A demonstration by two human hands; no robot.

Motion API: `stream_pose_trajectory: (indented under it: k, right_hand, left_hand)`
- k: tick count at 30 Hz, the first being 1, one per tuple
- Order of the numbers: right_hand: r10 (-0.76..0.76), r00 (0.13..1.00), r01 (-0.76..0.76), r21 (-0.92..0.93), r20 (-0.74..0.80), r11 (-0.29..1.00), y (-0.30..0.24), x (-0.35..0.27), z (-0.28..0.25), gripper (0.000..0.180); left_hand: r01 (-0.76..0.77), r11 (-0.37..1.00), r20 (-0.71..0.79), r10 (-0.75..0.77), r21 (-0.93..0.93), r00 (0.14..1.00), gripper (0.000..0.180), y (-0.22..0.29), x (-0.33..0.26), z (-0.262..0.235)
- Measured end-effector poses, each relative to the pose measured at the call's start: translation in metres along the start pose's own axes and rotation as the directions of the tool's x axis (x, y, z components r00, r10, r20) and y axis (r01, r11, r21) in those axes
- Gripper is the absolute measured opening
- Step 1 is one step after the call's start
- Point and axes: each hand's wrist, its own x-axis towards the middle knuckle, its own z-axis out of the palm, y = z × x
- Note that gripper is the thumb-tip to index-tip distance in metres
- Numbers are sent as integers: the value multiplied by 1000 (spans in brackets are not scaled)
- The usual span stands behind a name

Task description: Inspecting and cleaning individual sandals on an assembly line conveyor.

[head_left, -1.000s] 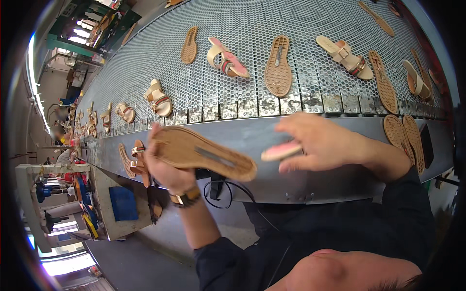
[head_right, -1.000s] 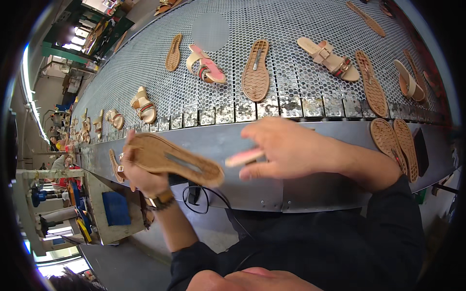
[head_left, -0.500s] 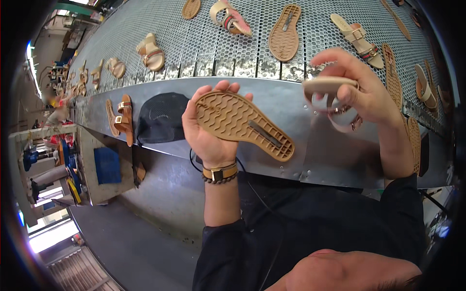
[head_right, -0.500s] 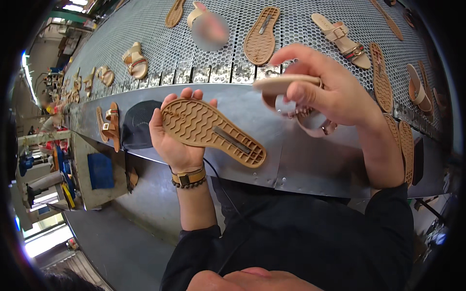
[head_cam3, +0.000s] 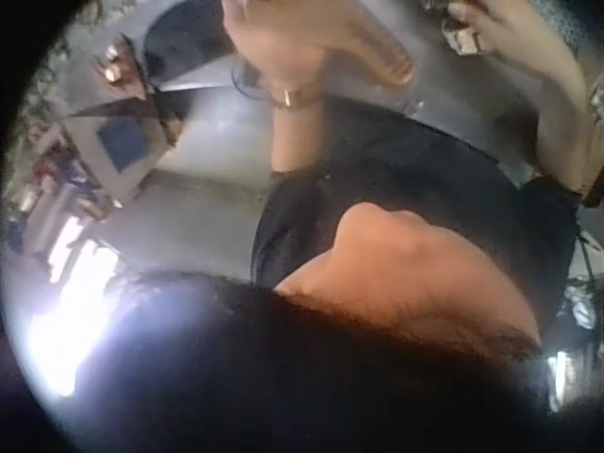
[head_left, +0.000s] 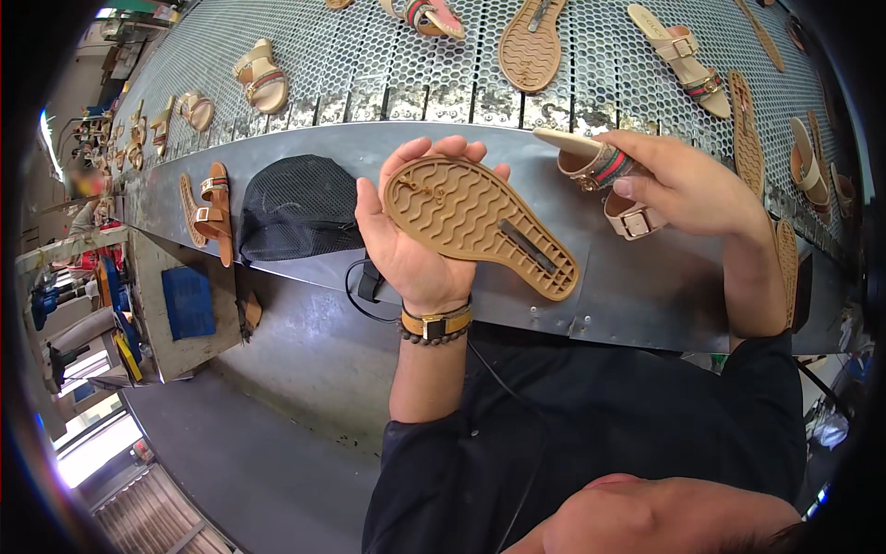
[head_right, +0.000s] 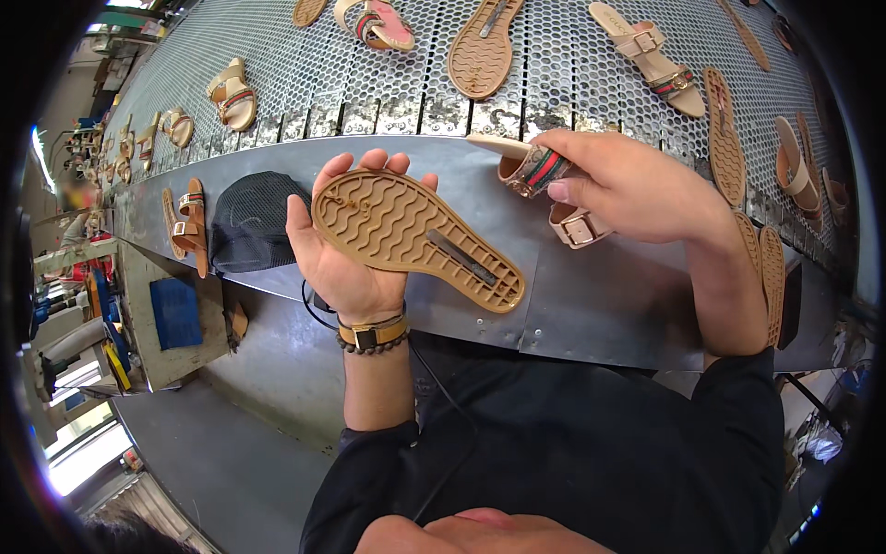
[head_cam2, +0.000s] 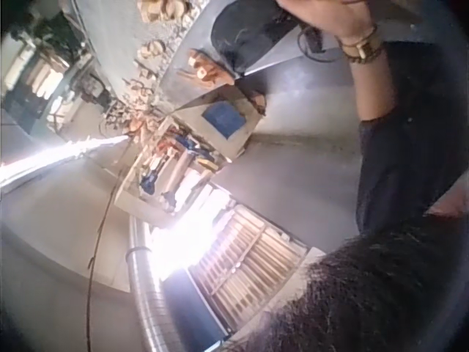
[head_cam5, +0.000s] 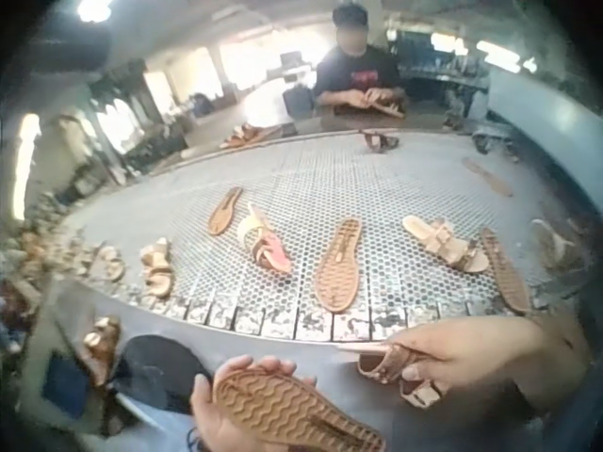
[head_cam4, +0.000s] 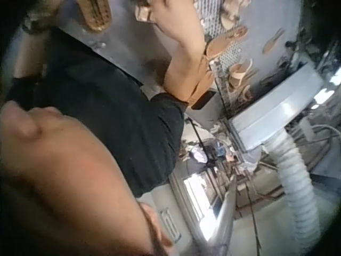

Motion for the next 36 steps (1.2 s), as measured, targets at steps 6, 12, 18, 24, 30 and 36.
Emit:
stream_pose_trajectory:
  k: [6,12,18,24,30,36]
  right_hand:
    - [-152,988,119,513,23,850,9,-1,10,48]
    - [-67,996,74,114,-61,991,22,6,16,40]
    - [-173,985,153,442,5,884,45,4,9,38]
    - [-285,906,398,855,-311,331,43,-9,11,44]
    - [-359,894,378,883,-269,280,33,-19,6,48]
    - [-332,921,307,904,-203,299,34,-23,19,51]
  left_hand:
    - [-83,975,-48,94,208,994,45,-18,-3,16]
    - [-89,948,-56,111,307,992,37,-20,-2,21]
    - [-105,948,-51,126,299,991,40,-23,-8,22]
    - [-112,987,63,105,118,992,36,-32,-8,21]
    - [-124,939,-78,156,322,985,33,-38,-8,39]
    - [-121,933,-33,140,339,990,35,-46,-15,49]
